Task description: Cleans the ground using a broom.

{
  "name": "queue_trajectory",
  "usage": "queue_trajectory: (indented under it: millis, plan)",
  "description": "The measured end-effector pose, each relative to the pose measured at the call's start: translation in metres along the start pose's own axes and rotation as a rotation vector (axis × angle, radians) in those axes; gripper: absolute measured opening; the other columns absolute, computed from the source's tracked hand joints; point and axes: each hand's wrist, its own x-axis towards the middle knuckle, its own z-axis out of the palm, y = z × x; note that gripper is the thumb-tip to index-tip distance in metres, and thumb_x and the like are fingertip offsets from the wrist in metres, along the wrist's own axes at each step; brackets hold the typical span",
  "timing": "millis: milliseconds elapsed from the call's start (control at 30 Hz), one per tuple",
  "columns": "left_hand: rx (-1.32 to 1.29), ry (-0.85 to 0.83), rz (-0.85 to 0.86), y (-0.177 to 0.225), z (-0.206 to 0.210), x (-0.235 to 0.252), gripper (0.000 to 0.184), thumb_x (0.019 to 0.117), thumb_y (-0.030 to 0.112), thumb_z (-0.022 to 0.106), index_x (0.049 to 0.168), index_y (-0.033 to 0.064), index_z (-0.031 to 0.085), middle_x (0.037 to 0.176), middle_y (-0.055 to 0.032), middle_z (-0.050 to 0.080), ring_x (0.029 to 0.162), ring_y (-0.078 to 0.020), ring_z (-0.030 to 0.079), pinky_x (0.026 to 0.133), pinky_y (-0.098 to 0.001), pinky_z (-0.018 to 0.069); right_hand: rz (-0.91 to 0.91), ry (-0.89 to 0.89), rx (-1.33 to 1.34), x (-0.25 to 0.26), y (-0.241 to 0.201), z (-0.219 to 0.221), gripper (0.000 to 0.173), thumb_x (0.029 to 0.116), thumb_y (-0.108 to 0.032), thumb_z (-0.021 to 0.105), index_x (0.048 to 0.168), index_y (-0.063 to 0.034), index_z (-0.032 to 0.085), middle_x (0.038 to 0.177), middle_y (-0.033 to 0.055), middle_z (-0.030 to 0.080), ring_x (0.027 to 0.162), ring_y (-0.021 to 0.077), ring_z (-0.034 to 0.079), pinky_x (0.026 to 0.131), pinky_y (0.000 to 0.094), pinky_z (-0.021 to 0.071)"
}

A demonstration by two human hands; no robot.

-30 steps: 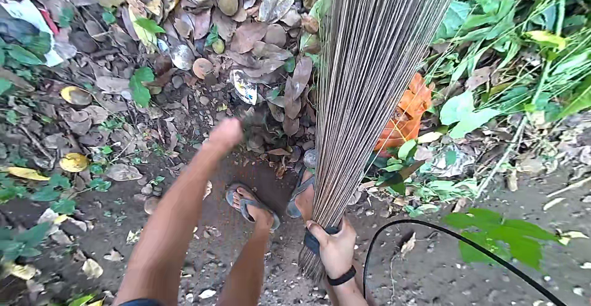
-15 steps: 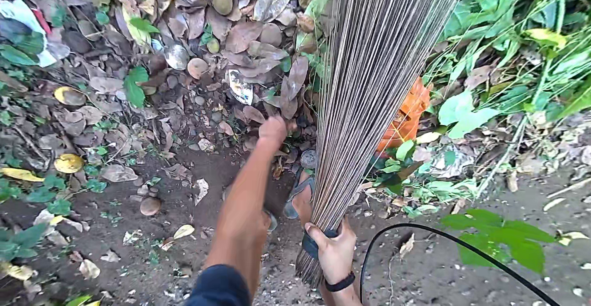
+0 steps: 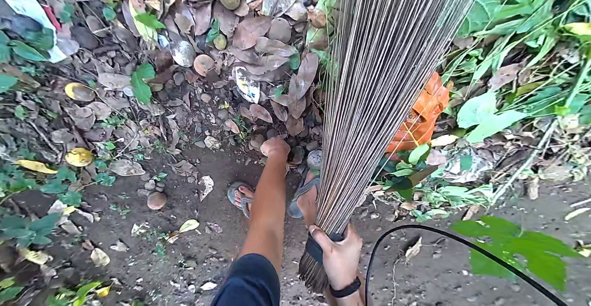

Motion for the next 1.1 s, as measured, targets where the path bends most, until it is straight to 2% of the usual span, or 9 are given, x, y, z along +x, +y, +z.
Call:
queue_trajectory:
  millis: [133,200,333,433,500,567,700,933,1100]
  plan:
    - [-0.033,-0.034,0.121,-0.004,0.014,-0.01,0.039,0.1084,0.022,0.044,0.128,-0.007,0.062,0.134,-0.0295,0.06,0.128,-0.0438,0.058,0.1,-0.0615,0.0477,0.0,0.0,-0.023,0.001,0.001,-0.001,0.059,0.0589,-0.022,0.077,0.107,0.0099,0.065,0.08,0.0023,0.068,0.071,-0.0054,0.062,0.067,0.0147,0.0505]
    - [-0.021,-0.077,0.199,-0.016,0.009,-0.014,0.034,0.1051,0.016,0.05,0.125,-0.0086,0.062,0.133,-0.0316,0.06,0.127,-0.0459,0.058,0.1,-0.0634,0.0475,-0.002,0.001,-0.025,0.0,0.001,-0.001,0.057,0.0588,-0.022,0.077,0.105,0.0089,0.065,0.08,0.0015,0.068,0.07,-0.0061,0.062,0.067,0.0139,0.0503]
    - [0.037,-0.071,0.344,-0.027,-0.048,-0.029,0.035,0.1024,0.018,0.055,0.122,-0.0101,0.062,0.127,-0.0344,0.06,0.122,-0.0495,0.059,0.098,-0.068,0.0469,0.007,-0.009,-0.007,0.0,0.002,-0.001,0.057,0.0597,-0.022,0.077,0.106,0.0085,0.065,0.081,0.0021,0.068,0.071,-0.0042,0.063,0.068,0.0154,0.0514]
    - [-0.071,0.256,0.462,-0.042,-0.128,-0.049,0.035,0.1056,0.016,0.049,0.124,-0.0117,0.06,0.122,-0.0369,0.061,0.118,-0.0528,0.059,0.097,-0.0697,0.0451,0.005,-0.008,-0.004,0.0,-0.001,0.0,0.056,0.06,-0.022,0.077,0.106,0.0085,0.065,0.081,0.0025,0.068,0.071,-0.0035,0.063,0.068,0.016,0.0513]
    - [-0.132,0.528,0.404,-0.051,-0.184,-0.062,0.042,0.1107,0.02,0.036,0.126,-0.0127,0.059,0.127,-0.0386,0.059,0.124,-0.0541,0.056,0.101,-0.0691,0.0418,0.006,-0.01,-0.006,0.0,-0.002,0.001,0.058,0.0602,-0.022,0.077,0.107,0.0094,0.065,0.083,0.0038,0.068,0.073,-0.0029,0.063,0.07,0.0171,0.051]
    - [-0.081,0.592,0.3,-0.054,-0.21,-0.063,0.044,0.1085,0.02,0.039,0.125,-0.0165,0.056,0.133,-0.0391,0.055,0.129,-0.0536,0.053,0.104,-0.0684,0.0405,0.006,-0.013,-0.015,0.0,-0.004,0.001,0.058,0.0602,-0.023,0.077,0.107,0.0091,0.065,0.083,0.0039,0.068,0.073,-0.0033,0.063,0.069,0.0168,0.0511]
    - [0.037,0.311,0.229,-0.054,-0.154,-0.026,0.041,0.1013,0.01,0.059,0.13,-0.019,0.051,0.135,-0.0402,0.052,0.126,-0.0541,0.054,0.102,-0.067,0.0451,0.013,-0.024,-0.006,0.0,-0.003,0.001,0.063,0.0607,-0.022,0.077,0.113,0.0118,0.063,0.088,0.0082,0.069,0.077,0.002,0.065,0.074,0.0215,0.0531]
    - [-0.307,0.35,-0.028,-0.083,-0.064,0.027,0.065,0.1038,0.022,0.058,0.151,-0.012,0.03,0.146,-0.0361,0.047,0.13,-0.0509,0.054,0.105,-0.0619,0.046,0.007,-0.002,-0.024,-0.002,0.002,0.002,0.063,0.0598,-0.023,0.077,0.111,0.0111,0.063,0.086,0.005,0.069,0.076,-0.0033,0.063,0.071,0.0156,0.0516]
    - [-0.052,0.279,-0.067,-0.091,-0.061,0.037,0.038,0.1056,0.013,0.049,0.136,-0.0093,0.053,0.145,-0.0317,0.049,0.128,-0.0485,0.056,0.098,-0.0643,0.0487,0.009,-0.003,-0.009,-0.003,-0.003,0.005,0.06,0.0595,-0.023,0.077,0.109,0.0087,0.064,0.083,0.0012,0.068,0.073,-0.0066,0.063,0.068,0.0129,0.0512]
